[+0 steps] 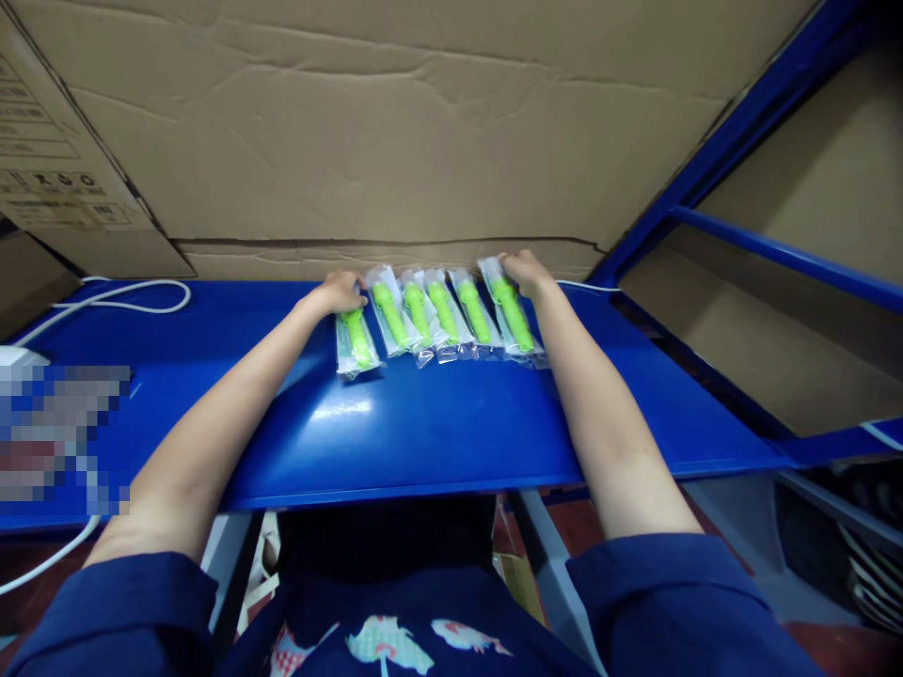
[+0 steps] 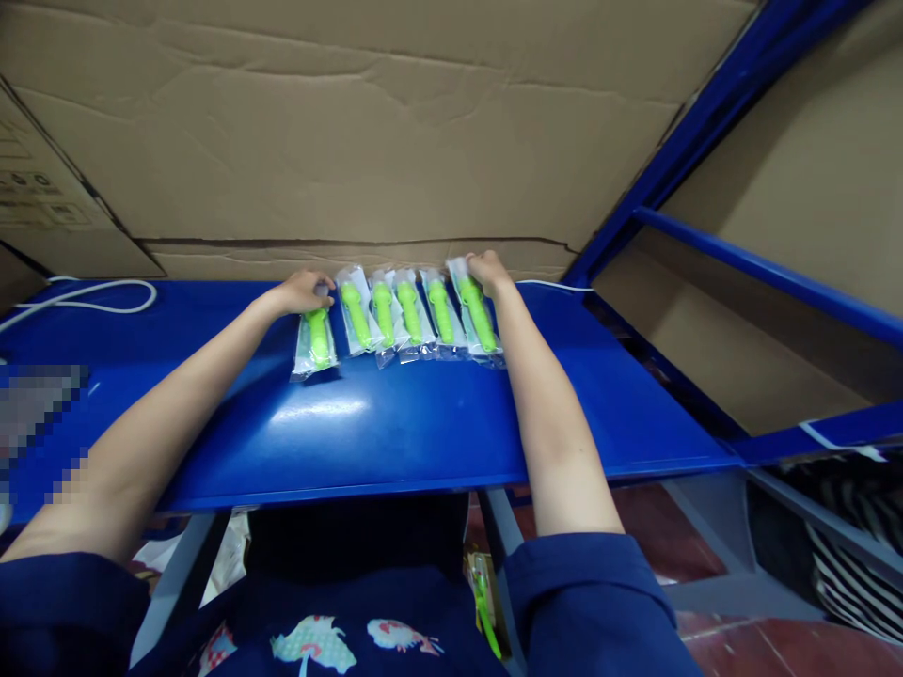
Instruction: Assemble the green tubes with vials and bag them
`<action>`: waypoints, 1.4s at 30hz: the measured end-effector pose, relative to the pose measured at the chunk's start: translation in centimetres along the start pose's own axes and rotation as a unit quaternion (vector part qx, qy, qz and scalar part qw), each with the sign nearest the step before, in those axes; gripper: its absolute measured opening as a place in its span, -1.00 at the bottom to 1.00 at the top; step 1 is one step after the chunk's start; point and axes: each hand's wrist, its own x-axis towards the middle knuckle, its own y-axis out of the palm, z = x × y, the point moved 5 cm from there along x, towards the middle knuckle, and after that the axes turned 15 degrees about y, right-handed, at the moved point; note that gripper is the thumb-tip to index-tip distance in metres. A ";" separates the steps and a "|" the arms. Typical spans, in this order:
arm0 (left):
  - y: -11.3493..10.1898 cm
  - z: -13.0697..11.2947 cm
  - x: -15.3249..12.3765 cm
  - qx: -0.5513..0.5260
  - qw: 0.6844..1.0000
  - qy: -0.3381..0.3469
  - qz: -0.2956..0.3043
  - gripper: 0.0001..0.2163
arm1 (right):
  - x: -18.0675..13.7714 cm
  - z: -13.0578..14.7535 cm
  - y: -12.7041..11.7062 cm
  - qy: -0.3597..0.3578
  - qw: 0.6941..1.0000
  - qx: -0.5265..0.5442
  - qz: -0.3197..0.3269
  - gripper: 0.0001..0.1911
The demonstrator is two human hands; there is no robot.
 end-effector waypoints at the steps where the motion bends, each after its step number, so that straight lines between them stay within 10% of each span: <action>1: 0.0 0.1 0.0 0.001 1.000 0.002 -0.002 -0.74 | -0.1 -0.1 -0.1 0.018 1.000 0.000 -0.015 -0.69; 42: 0.1 -0.6 -0.2 0.104 0.992 0.020 0.065 -0.60 | -2.0 -0.3 0.4 0.110 0.989 -0.055 -0.084 -0.82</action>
